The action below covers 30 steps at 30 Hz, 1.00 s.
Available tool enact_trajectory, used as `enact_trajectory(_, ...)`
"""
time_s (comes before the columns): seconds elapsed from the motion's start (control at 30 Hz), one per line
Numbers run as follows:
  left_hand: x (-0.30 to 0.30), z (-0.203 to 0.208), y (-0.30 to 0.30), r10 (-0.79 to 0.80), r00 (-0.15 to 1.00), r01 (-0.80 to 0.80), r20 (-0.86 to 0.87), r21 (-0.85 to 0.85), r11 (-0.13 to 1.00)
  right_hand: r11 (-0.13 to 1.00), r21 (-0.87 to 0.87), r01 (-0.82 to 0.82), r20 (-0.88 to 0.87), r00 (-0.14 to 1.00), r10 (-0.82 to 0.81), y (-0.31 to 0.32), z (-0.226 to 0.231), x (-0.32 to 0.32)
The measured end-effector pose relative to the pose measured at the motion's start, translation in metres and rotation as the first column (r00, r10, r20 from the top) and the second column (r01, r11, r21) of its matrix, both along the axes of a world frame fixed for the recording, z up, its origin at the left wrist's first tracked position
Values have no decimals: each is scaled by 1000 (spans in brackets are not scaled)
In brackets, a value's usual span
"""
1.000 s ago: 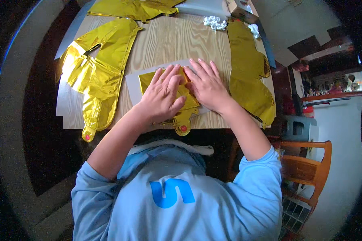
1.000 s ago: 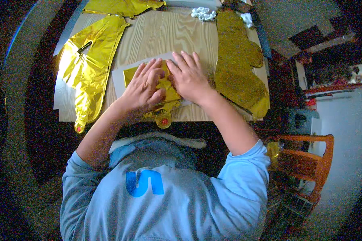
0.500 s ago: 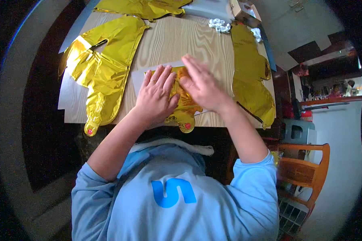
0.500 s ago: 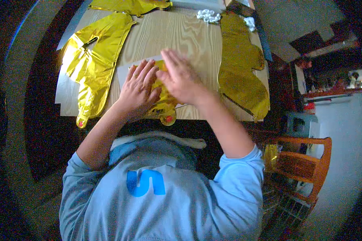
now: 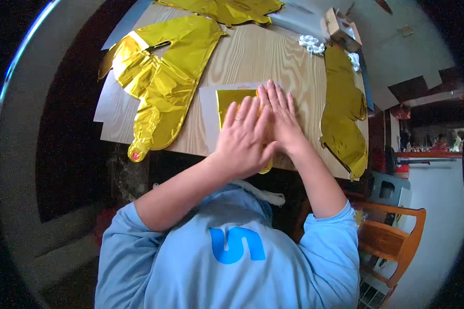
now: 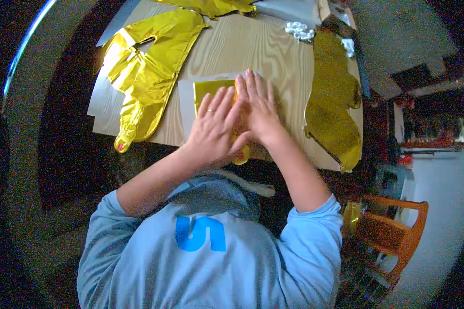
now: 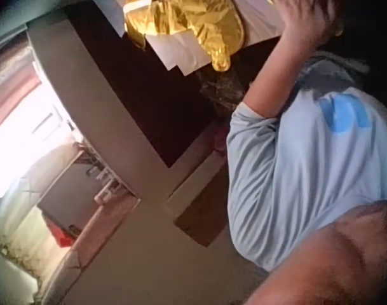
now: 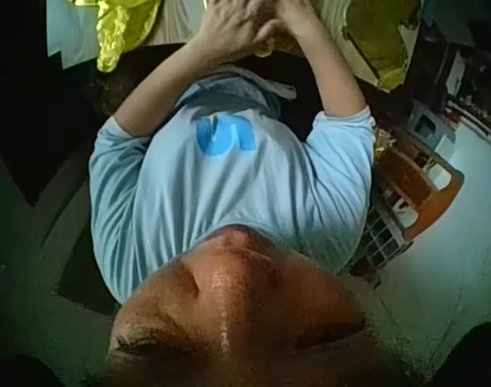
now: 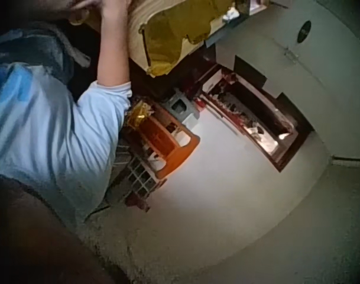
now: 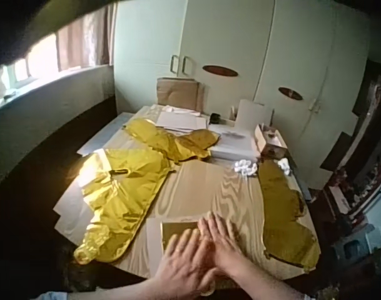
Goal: Folding and packaging gold-colored metallic foil decorations around cardboard inserts.
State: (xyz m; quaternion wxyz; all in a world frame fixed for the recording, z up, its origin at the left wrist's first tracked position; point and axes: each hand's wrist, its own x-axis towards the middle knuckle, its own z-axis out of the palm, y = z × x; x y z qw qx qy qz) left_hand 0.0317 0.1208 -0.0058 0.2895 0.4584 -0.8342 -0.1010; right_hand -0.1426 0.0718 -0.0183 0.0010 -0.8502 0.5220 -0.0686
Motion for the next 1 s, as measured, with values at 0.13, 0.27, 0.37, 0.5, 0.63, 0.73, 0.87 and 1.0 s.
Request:
enact_trajectory(0.13, -1, -6, -15, 86, 993, -86, 77, 4, 996, 1000, 6, 5, -11, 1000, -5, 2, 2, 3)
enact_trajectory(0.27, 29, -28, -15, 179, 974, -178, 135, -24, 984, 1000, 6, -6, 10, 1000, 6, 5, 11, 12)
enact_trajectory(0.37, 39, -29, -11, 183, 966, -183, 181, -15, 983, 1000, 4, -5, 1, 1000, 5, 5, 13, 18)
enact_trajectory(0.5, 48, -22, -15, 111, 976, -118, 190, 28, 993, 1000, 22, 15, -28, 999, -14, 4, 13, 20)
enact_trajectory(0.63, 74, -13, -27, 18, 999, -14, -45, 91, 996, 999, 29, 46, -32, 998, -45, 5, 13, 17)
enact_trajectory(0.73, 72, -24, -25, 68, 995, -70, 72, 24, 997, 995, 48, 88, 16, 996, -88, 13, 9, 13)
enact_trajectory(0.87, 63, -27, -34, -43, 999, 42, -30, -22, 999, 974, 57, 217, 1, 976, -218, 37, 14, 9)
enact_trajectory(1.0, 55, -24, -49, -161, 986, 161, -35, -15, 987, 964, -3, 267, 28, 963, -267, 48, 11, -4)
